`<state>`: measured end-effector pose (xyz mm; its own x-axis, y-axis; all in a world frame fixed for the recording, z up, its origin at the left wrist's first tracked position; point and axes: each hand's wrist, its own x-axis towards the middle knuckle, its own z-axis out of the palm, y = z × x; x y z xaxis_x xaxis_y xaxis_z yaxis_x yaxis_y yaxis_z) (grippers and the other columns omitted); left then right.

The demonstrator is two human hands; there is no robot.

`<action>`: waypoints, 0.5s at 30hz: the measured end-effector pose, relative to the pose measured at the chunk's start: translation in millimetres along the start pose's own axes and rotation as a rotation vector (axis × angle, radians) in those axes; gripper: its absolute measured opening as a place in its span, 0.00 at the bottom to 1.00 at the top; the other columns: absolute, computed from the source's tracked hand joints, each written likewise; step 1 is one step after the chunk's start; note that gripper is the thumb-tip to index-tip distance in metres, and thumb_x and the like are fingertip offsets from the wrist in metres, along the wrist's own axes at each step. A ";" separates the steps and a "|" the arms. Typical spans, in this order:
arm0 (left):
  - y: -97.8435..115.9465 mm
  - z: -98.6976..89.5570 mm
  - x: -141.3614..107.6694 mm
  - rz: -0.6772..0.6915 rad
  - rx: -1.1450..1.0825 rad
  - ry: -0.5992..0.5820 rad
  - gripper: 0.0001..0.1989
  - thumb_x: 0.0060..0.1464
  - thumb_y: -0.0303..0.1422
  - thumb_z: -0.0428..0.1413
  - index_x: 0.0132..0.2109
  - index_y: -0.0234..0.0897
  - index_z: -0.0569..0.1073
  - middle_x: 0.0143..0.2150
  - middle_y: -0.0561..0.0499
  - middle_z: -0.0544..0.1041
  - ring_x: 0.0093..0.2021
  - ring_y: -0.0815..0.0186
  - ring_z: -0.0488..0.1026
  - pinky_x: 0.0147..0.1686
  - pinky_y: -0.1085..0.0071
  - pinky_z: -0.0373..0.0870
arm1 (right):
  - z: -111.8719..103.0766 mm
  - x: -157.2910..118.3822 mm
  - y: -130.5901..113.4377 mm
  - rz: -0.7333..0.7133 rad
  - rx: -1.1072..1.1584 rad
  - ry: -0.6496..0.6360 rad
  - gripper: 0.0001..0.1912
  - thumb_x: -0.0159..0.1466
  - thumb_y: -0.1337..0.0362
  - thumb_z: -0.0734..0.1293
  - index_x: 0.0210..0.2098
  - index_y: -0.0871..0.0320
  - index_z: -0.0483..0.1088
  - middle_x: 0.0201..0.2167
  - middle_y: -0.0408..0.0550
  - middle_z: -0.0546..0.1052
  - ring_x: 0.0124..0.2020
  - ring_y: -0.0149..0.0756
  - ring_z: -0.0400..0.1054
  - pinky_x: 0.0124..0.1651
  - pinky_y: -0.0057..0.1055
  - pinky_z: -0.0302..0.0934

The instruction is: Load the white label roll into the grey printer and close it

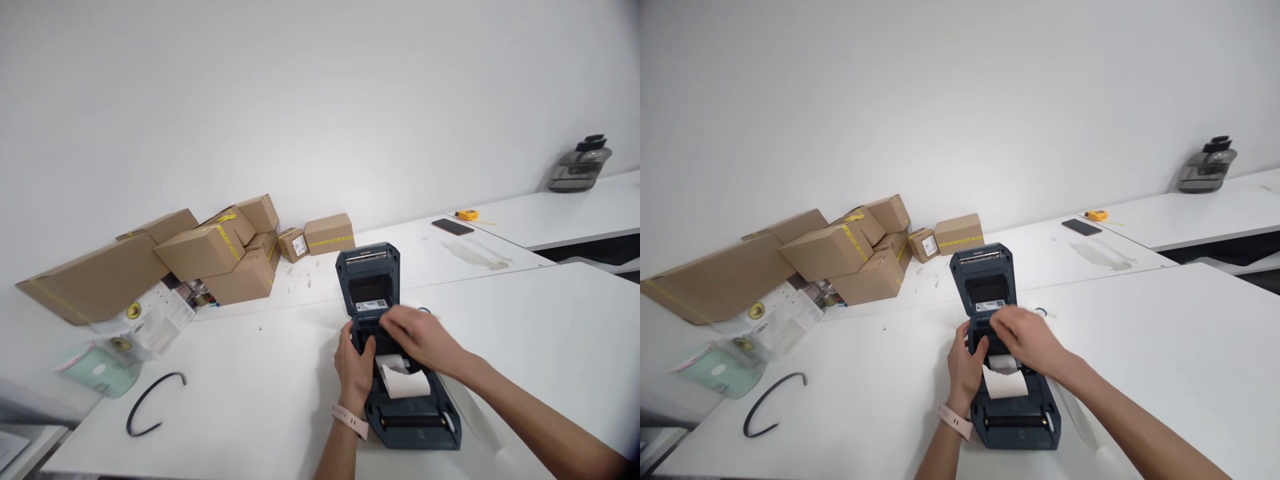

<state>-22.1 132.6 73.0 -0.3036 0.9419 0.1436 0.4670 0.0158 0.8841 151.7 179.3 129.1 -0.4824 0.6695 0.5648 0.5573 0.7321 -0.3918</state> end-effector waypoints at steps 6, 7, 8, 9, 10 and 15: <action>4.5 -1.1 -1.7 -0.012 0.032 -0.010 0.26 0.59 0.39 0.53 0.63 0.39 0.64 0.61 0.41 0.74 0.60 0.53 0.72 0.57 0.59 0.67 | 41.3 -3.9 7.0 -0.115 -0.260 -0.613 0.09 0.55 0.72 0.66 0.26 0.61 0.79 0.26 0.58 0.81 0.39 0.51 0.74 0.62 0.52 0.49; 4.9 -1.6 -2.1 -0.015 0.042 -0.015 0.28 0.60 0.39 0.52 0.65 0.38 0.61 0.62 0.39 0.74 0.61 0.53 0.71 0.58 0.59 0.66 | 43.6 -2.9 7.2 -0.126 -0.261 -0.636 0.10 0.55 0.73 0.65 0.27 0.61 0.80 0.26 0.58 0.81 0.38 0.50 0.74 0.64 0.52 0.45; 5.1 -2.0 -2.3 -0.010 0.054 -0.021 0.29 0.62 0.37 0.50 0.67 0.36 0.59 0.62 0.37 0.73 0.62 0.53 0.71 0.58 0.58 0.66 | 44.6 -2.2 6.9 -0.134 -0.259 -0.653 0.11 0.56 0.73 0.64 0.27 0.61 0.80 0.26 0.58 0.81 0.38 0.49 0.75 0.65 0.52 0.43; 5.2 -2.3 -2.4 -0.002 0.068 -0.025 0.29 0.63 0.36 0.47 0.69 0.34 0.56 0.63 0.35 0.72 0.63 0.52 0.70 0.58 0.58 0.66 | 44.7 -1.9 6.2 -0.138 -0.252 -0.666 0.12 0.58 0.73 0.63 0.29 0.61 0.81 0.28 0.58 0.81 0.38 0.48 0.75 0.66 0.52 0.43; 5.2 -2.6 -2.4 0.009 0.081 -0.030 0.30 0.64 0.35 0.45 0.70 0.32 0.54 0.64 0.33 0.71 0.63 0.52 0.70 0.58 0.57 0.66 | 44.3 -1.5 5.1 -0.139 -0.242 -0.674 0.13 0.59 0.73 0.63 0.30 0.62 0.81 0.29 0.58 0.82 0.39 0.49 0.75 0.65 0.52 0.43; 6.1 -2.9 -1.9 0.035 0.105 -0.048 0.30 0.65 0.34 0.41 0.71 0.30 0.51 0.65 0.31 0.69 0.64 0.50 0.68 0.59 0.55 0.65 | 34.7 8.1 -2.5 -0.120 -0.151 -0.703 0.08 0.57 0.66 0.68 0.32 0.63 0.80 0.37 0.62 0.81 0.48 0.57 0.72 0.62 0.57 0.48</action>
<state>-21.1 130.0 79.5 -0.2465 0.9574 0.1503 0.5618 0.0148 0.8272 122.9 187.2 109.5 -0.8378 0.5454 -0.0226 0.5360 0.8140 -0.2239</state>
